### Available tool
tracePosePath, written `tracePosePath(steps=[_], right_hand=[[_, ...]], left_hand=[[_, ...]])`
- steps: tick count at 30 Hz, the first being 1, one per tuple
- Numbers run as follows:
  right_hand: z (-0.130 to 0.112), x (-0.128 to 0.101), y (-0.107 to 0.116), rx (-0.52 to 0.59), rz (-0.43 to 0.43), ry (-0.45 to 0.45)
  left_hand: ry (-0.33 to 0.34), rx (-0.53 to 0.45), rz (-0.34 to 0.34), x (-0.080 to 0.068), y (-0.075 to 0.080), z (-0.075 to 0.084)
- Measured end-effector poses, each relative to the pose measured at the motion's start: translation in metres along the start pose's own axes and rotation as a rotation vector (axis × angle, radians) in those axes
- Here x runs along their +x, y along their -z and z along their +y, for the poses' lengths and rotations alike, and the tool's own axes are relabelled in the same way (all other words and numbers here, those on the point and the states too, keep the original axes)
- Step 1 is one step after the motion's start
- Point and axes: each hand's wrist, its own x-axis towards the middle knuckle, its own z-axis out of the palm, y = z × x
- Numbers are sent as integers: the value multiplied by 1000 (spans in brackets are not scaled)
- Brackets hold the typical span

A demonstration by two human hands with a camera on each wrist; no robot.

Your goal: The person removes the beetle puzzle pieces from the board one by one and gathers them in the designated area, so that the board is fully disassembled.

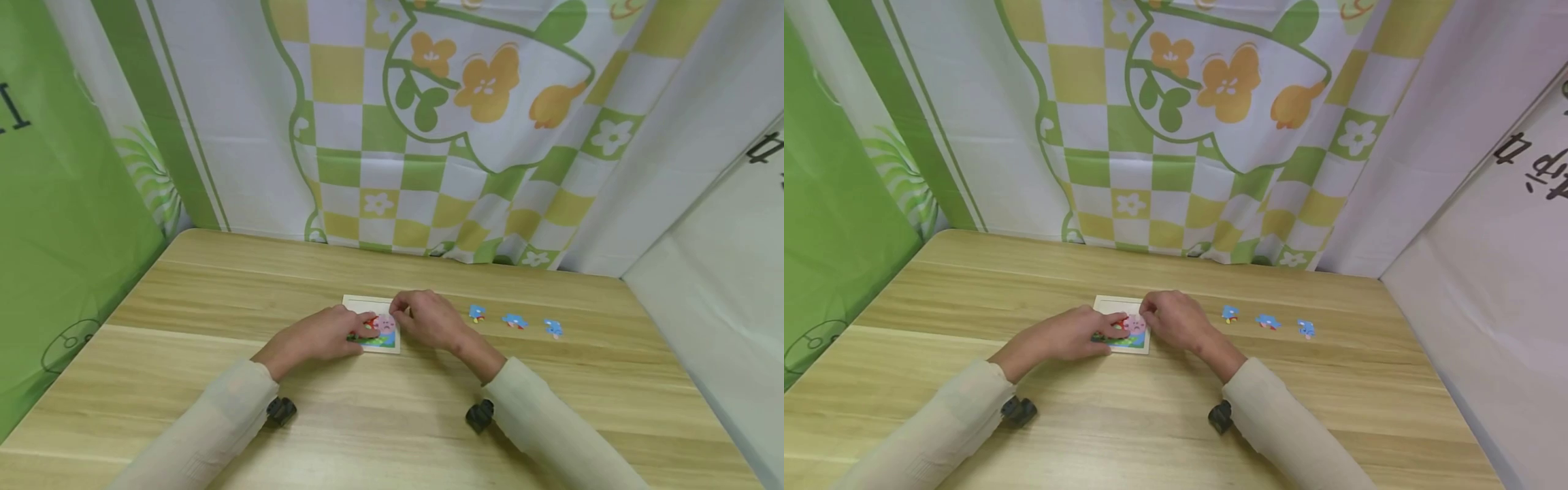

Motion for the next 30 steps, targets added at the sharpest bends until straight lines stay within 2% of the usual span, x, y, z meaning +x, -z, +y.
tracePosePath(steps=[8, 17, 30], right_hand=[[-2, -1, 0, -15, 5, -1], [-5, 0, 1, -7, 25, -94], [7, -9, 10, 8, 42, -89]], left_hand=[[0, 9, -2, 0, 1, 2], [1, 16, -8, 1, 1, 2], [-11, 19, -15, 0, 1, 0]])
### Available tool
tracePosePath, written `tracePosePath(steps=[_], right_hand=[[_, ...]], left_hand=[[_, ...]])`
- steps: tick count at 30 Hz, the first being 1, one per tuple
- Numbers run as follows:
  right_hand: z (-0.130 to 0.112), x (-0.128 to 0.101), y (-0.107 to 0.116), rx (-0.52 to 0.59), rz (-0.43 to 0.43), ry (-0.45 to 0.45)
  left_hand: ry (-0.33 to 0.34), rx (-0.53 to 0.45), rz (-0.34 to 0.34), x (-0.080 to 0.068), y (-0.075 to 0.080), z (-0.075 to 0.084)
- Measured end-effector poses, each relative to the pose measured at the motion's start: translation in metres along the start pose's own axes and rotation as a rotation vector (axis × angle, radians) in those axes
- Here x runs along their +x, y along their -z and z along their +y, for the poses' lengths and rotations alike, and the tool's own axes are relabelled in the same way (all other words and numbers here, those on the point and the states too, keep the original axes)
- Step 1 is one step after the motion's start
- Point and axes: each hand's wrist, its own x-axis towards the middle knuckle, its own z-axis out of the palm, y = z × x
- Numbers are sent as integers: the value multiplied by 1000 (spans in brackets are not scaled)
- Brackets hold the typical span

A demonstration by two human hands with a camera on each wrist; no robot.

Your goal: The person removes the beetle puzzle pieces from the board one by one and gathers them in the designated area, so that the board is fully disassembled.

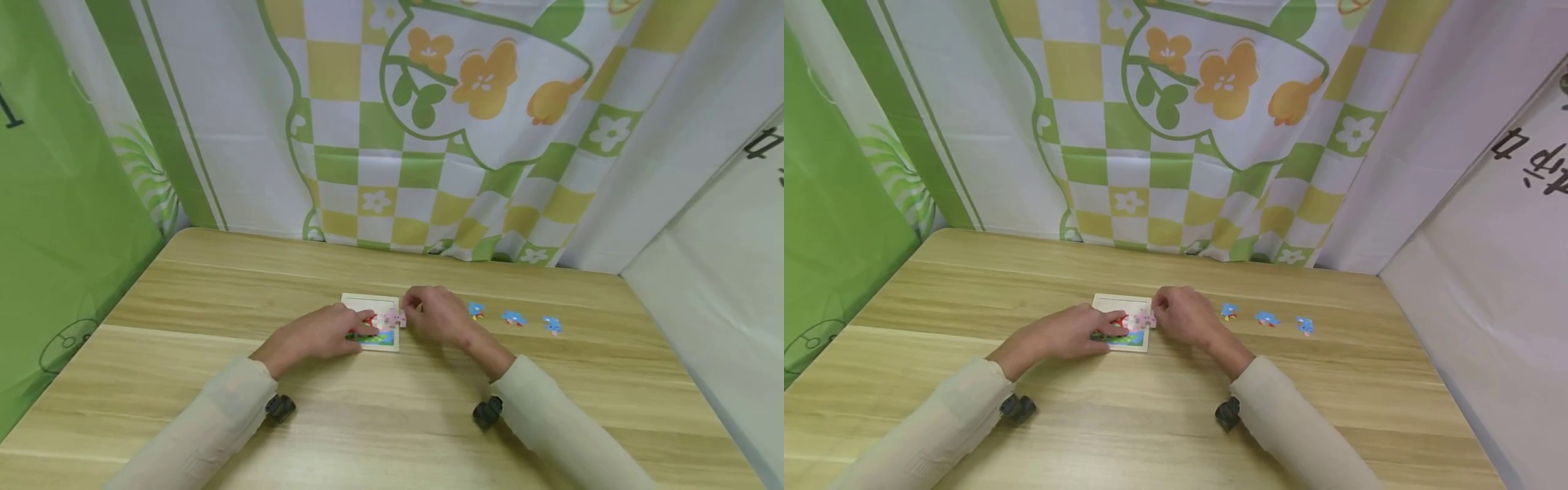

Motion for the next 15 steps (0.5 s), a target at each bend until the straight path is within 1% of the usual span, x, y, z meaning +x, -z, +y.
tracePosePath(steps=[9, 15], right_hand=[[20, -20, 13, 48, 0, -25], [34, -39, 26, 50, 2, -58]], left_hand=[[-7, -8, 11, -1, -2, -2], [11, -5, 3, 1, -2, -1]])
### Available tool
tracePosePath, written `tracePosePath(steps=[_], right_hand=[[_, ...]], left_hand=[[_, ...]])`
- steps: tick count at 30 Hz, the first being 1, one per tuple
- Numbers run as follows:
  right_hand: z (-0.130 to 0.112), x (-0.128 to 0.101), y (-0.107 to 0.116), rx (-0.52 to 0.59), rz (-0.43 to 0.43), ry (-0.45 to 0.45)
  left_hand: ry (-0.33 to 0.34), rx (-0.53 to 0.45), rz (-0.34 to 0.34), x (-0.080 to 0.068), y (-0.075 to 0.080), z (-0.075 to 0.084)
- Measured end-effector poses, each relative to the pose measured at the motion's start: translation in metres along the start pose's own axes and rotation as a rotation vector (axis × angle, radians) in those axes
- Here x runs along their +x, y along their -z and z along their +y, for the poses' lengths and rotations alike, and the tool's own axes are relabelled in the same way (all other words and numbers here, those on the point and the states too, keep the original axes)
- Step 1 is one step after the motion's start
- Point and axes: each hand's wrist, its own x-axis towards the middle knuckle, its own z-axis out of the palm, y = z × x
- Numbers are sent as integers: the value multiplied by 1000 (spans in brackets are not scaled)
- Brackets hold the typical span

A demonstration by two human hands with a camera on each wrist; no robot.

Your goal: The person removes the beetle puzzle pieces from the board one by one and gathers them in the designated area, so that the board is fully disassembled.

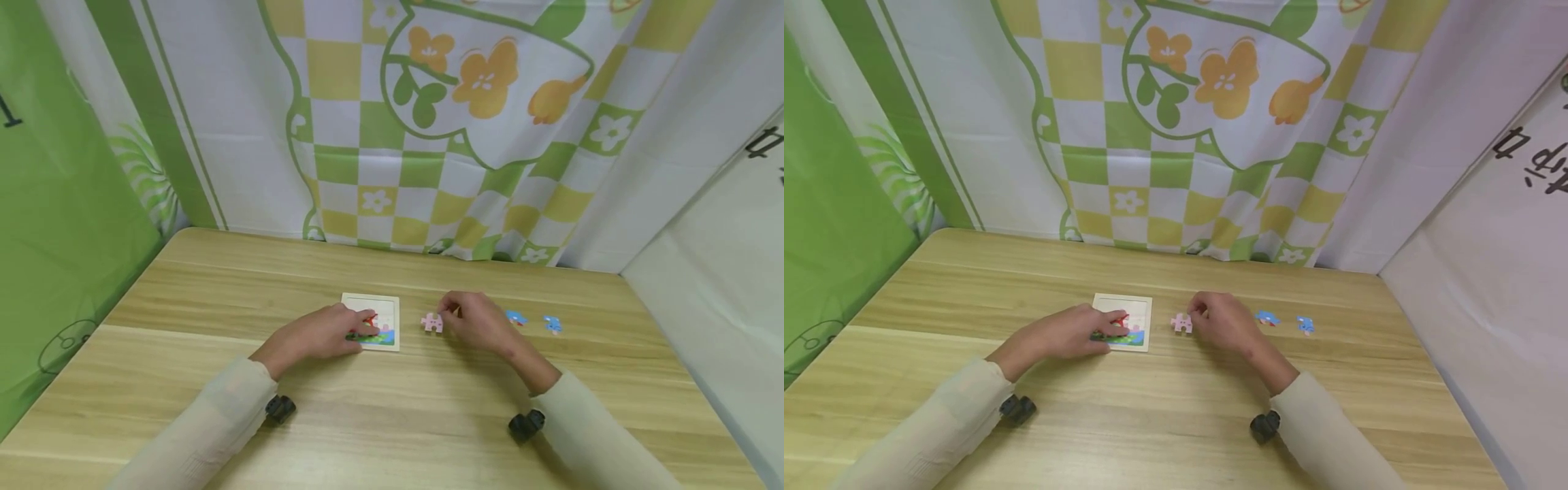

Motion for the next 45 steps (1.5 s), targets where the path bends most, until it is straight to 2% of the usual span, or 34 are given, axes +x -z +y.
tracePosePath(steps=[7, 19, 24, 36, 45], right_hand=[[16, -17, 15, -16, 44, -18], [36, -60, 44, -9, 31, -57], [47, -75, 53, 2, -2, -86], [78, -97, 61, -10, -3, -119], [99, -111, 72, -15, -25, -162]], left_hand=[[-14, 27, 7, 0, 2, -1], [-2, -9, 6, 1, 0, 3], [1, -14, 14, 1, 0, 4], [-4, -10, 39, -3, 2, 1], [-6, -29, 30, -3, 0, 0]])
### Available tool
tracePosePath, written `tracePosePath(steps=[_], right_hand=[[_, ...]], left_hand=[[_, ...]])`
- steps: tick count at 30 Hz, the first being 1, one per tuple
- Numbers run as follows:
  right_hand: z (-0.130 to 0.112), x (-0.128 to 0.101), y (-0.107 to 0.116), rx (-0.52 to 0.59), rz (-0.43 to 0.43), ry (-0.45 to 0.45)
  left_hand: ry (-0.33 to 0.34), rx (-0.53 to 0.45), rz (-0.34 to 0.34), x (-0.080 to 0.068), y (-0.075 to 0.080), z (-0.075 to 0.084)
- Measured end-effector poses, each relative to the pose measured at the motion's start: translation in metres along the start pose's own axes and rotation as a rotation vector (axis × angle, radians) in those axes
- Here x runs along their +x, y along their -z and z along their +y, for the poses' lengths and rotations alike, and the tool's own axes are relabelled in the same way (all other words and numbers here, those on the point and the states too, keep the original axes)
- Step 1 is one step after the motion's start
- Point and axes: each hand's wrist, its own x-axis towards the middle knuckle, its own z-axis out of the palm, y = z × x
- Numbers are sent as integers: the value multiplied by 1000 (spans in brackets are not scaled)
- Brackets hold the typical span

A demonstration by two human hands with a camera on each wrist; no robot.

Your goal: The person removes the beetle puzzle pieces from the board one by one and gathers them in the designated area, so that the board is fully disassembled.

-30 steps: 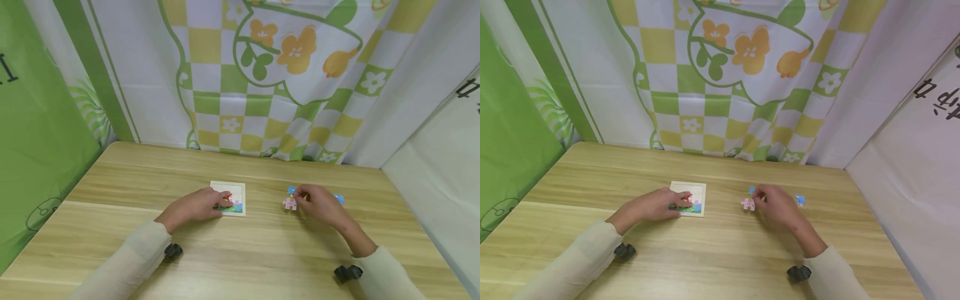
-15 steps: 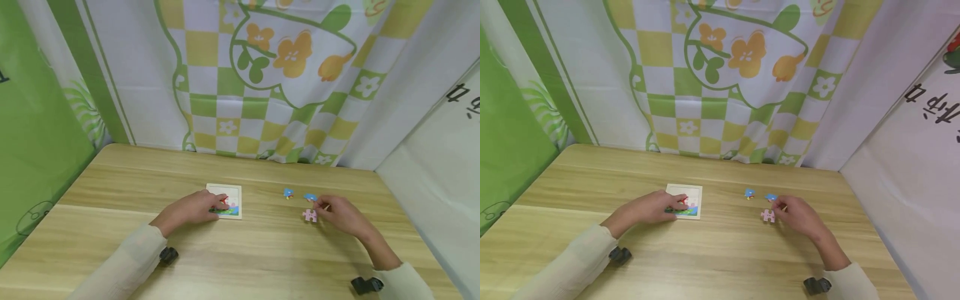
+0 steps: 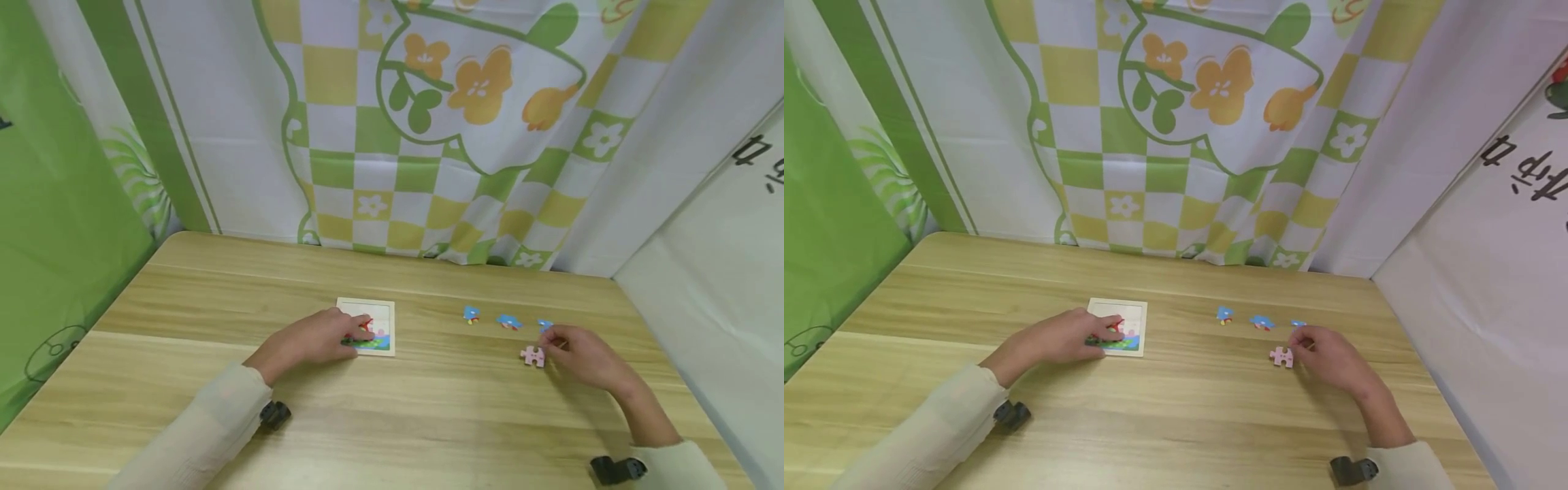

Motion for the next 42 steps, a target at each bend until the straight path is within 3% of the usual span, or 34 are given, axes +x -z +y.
tracePosePath(steps=[14, 25, 35, 42], right_hand=[[21, -3, 17, 22, -98, -77], [29, -2, 12, -48, -84, -100], [31, -2, 9, -46, -90, -128], [26, 0, 4, -51, -46, -87]], left_hand=[[26, 4, -5, 1, 1, 2], [24, 22, -2, 2, 0, 3], [36, 28, -3, 2, 0, 3], [17, 23, 4, 1, 0, 3]])
